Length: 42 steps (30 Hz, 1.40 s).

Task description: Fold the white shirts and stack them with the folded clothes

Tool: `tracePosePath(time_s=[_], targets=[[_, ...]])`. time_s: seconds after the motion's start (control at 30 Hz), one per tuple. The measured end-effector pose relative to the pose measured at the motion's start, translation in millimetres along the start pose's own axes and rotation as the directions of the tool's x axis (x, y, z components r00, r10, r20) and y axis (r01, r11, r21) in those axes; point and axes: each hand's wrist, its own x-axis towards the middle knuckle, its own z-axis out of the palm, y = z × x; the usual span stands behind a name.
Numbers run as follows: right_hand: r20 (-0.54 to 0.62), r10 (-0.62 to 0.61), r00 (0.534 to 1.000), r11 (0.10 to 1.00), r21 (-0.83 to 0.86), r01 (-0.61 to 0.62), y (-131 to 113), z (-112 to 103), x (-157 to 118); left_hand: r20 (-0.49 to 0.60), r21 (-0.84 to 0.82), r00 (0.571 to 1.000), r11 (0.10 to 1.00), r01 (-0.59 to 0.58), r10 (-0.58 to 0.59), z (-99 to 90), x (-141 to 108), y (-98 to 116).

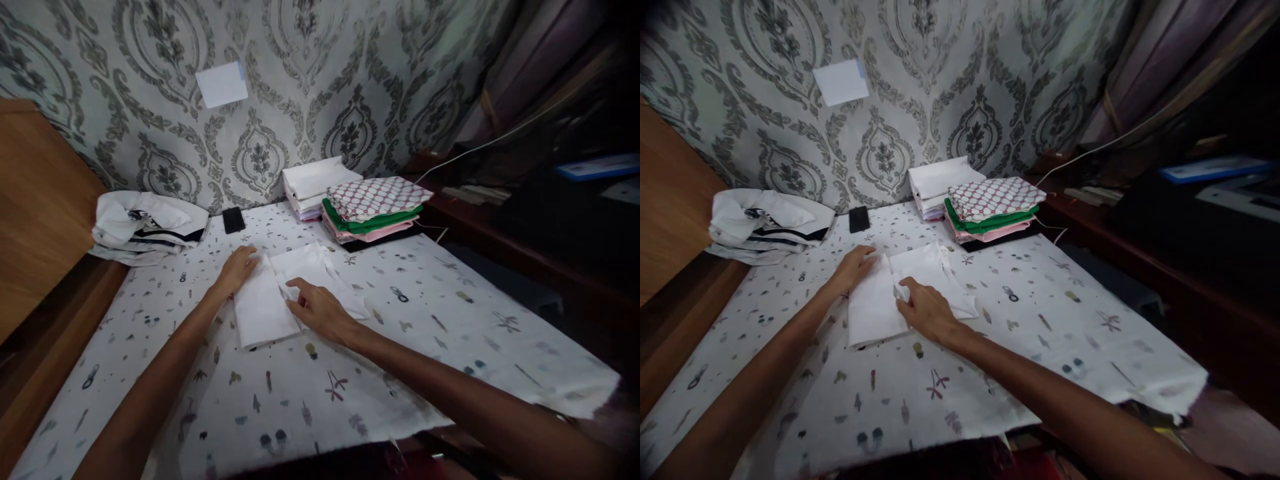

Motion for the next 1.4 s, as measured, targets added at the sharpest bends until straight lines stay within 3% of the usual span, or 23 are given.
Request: tracePosePath(time_s=[0.13, 0.3, 0.53, 0.77, 0.93, 1.03, 1.13, 1.27, 1.4], targets=[[-0.015, -0.043, 0.999, 0.992, -0.116, 0.041, -3.5, 8.8, -1.3, 0.037, -0.100, 0.998, 0.994, 0.045, -0.042, 5.8, 23.3, -1.2], [0.012, -0.154, 0.988, 0.953, -0.262, 0.151, 4.3, 22.0, -2.8, 0.082, -0.204, 0.995, 0.976, 0.079, -0.063, 7.3, 33.2, -0.5], [-0.003, -0.196, 0.981, 0.947, -0.261, 0.189, 10.6, 24.9, -3.1, 0.213, -0.368, 0.976, 0.922, 0.124, -0.046, 3.7, 41.2, -2.4], [-0.019, -0.192, 0.981, 0.958, -0.219, 0.183, 13.4, 27.1, -2.0, 0.150, -0.221, 0.989, 0.974, 0.043, -0.010, 18.6, 40.7, 6.7], [-0.060, -0.173, 0.983, 0.980, -0.111, 0.166, 17.3, 25.5, 0.6, 0.092, -0.127, 0.996, 0.992, 0.015, -0.004, 10.9, 32.7, 3.4], [-0.158, -0.127, 0.979, 0.991, 0.023, 0.132, 16.1, 13.8, 19.8, 0.095, -0.084, 0.995, 0.996, 0.023, -0.015, 1.3, 28.9, -3.9], [-0.211, -0.072, 0.975, 0.995, 0.047, 0.083, 9.7, 0.5, 58.0, 0.121, -0.075, 0.991, 0.995, 0.058, -0.049, -4.0, 25.3, -9.9], [-0.106, 0.094, 0.990, 0.993, -0.062, -0.101, -0.5, -3.0, 112.5, 0.146, -0.149, 0.987, 0.984, 0.095, -0.074, -2.0, 21.2, -12.6], [-0.077, 0.129, 0.989, 0.986, -0.094, -0.136, -4.6, 7.1, 140.7, 0.145, -0.203, 0.988, 0.975, 0.089, -0.060, 0.8, 18.6, -13.1]])
